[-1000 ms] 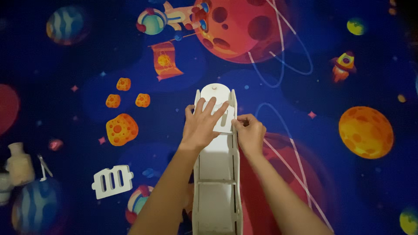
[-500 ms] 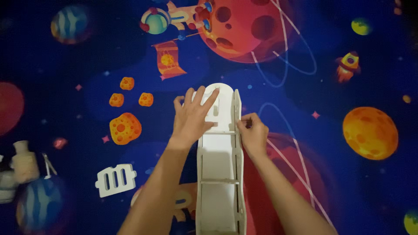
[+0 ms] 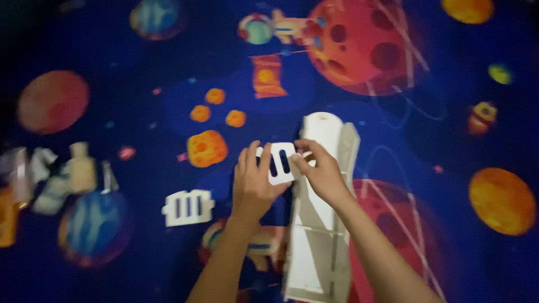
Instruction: The person disassembles a white plastic shelving unit by removing side panels and shelves, then reassembles it by inserting shelves and reattaching the side panels. The unit is handled entirely by hand on a space-themed bedspread.
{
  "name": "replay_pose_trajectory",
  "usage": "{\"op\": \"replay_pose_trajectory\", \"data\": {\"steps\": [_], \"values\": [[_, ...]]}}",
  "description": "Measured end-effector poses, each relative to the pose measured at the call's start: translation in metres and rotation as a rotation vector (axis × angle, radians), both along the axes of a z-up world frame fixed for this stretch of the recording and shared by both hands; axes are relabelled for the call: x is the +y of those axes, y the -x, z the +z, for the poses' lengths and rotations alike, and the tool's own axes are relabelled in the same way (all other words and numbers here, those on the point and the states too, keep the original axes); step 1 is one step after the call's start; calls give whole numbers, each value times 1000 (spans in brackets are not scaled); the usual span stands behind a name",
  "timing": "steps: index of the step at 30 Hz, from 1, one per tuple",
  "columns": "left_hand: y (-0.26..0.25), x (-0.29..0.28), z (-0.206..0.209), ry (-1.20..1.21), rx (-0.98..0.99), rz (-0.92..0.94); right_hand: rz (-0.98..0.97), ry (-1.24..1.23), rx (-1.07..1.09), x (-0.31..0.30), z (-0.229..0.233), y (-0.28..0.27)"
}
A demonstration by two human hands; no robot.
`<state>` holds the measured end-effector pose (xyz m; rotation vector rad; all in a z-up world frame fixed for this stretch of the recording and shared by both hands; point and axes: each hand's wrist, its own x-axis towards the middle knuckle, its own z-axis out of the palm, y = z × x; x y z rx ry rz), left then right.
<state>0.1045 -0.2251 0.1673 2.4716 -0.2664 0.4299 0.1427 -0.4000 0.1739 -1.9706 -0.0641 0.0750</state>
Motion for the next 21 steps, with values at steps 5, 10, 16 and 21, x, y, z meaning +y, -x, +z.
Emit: {"op": "replay_pose_trajectory", "data": {"steps": [5, 10, 16, 21], "values": [[37, 86, -20, 77, -19, 55, 114, -239, 245, 78, -57, 9], [67, 178, -72, 194, 270, 289, 76, -402, 443, 157, -129, 23], [104, 236, -135, 348, 443, 468, -36, -253, 468, 211, -155, 56], [112, 238, -150, 553, 378, 519, -85, 40, 344, 228, -151, 72]]}}
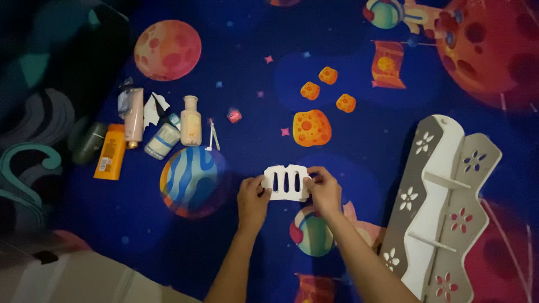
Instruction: The person disassembles a white plastic shelving unit by removing side panels and shelves, then reassembles it by inserting shelves and reattaching the side panels. The unit is handled entirely by hand on a space-themed bedspread.
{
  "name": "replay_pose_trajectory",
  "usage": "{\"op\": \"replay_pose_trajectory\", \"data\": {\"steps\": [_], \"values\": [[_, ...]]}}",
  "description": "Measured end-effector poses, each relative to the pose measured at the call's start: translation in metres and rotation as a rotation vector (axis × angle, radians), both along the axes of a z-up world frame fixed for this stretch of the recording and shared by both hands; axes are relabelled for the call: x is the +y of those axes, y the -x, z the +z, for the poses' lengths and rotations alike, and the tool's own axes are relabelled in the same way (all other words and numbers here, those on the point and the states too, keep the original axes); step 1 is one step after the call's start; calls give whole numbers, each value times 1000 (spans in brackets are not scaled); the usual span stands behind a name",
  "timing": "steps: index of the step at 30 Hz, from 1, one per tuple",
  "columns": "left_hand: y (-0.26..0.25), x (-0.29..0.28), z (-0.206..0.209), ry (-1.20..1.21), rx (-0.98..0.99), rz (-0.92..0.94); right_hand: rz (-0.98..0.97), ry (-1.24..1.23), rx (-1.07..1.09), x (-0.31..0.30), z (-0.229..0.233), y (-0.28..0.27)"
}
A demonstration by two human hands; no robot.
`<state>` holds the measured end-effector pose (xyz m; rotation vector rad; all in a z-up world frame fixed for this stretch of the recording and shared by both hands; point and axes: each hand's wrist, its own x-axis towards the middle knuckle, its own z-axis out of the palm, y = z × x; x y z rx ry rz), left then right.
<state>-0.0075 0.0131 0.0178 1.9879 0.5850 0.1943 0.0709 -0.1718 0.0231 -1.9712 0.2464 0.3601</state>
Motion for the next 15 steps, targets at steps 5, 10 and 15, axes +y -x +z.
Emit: {"op": "replay_pose_trajectory", "data": {"steps": [5, 10, 15], "values": [[0, -5, -1, -48, -64, 42, -45, 62, -128, 3, -10, 7], [-2, -7, -1, -62, -69, 39, -2, 224, -269, 1, -16, 8], [-6, -6, -2, -110, -114, 11, -22, 219, -340, 1, -14, 12]]}}
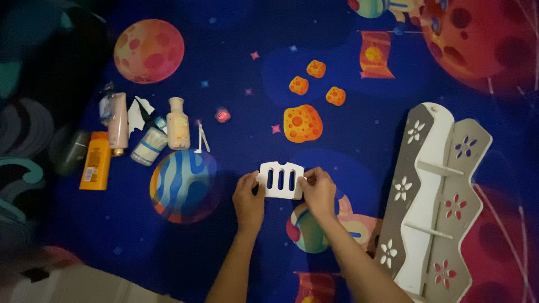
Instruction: The person disassembles a white plastic shelving unit by removing side panels and shelves, then reassembles it by inserting shelves and reattaching the side panels. The unit is handled entirely by hand on a space-themed bedspread.
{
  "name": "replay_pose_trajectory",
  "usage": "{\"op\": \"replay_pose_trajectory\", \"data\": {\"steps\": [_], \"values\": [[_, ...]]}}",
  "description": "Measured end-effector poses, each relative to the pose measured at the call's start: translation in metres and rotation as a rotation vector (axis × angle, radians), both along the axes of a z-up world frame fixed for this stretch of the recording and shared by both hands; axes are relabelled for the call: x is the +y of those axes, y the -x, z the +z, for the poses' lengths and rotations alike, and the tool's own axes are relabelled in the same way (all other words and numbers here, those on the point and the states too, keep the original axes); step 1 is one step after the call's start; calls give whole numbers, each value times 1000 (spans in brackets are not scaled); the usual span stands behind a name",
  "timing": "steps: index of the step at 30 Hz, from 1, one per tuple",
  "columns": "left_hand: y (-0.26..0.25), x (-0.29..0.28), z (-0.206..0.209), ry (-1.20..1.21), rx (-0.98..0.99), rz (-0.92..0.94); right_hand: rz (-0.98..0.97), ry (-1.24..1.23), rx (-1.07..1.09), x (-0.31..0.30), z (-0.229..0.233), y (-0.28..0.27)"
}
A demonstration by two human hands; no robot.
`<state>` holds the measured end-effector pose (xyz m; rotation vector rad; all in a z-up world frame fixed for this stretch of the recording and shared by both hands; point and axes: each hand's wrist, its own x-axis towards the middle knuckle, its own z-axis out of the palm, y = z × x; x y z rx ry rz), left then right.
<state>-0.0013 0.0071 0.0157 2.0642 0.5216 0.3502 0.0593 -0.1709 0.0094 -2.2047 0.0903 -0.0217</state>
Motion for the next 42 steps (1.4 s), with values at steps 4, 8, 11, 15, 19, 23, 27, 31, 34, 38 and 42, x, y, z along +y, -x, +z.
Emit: {"op": "replay_pose_trajectory", "data": {"steps": [4, 8, 11, 15, 19, 23, 27, 31, 34, 38, 42], "values": [[-2, 0, -2, 18, 36, -8, 3, 10, 38, -1, 0, 4], [-1, -1, -2, -97, -14, -22, -1, -16, 113, -1, -1, 8], [0, -1, -1, 41, 33, -12, 6, -46, 124, 1, -1, 9], [-3, -1, 10, 219, 93, -14, 78, -33, 186, -3, 9, 6], [-18, -6, 42, 62, 90, 34, 96, -46, 170, -16, 42, -13], [-42, -36, 79, 11, -91, 13, 4, -107, -87, -67, 90, -32], [-59, -100, 97, 34, -241, -157, -130, -156, -152, -147, 128, -47], [-79, -175, 84, 137, -187, -297, -211, -55, -207, -218, 131, -54], [-93, -221, 60, 29, -235, -349, -172, -19, -168, -251, 110, -55], [-110, -255, 35, 29, -102, -403, -9, 117, -154, -279, 86, -56], [-127, -271, 25, 76, 91, -480, 137, 338, -195, -279, 76, -65]]}}
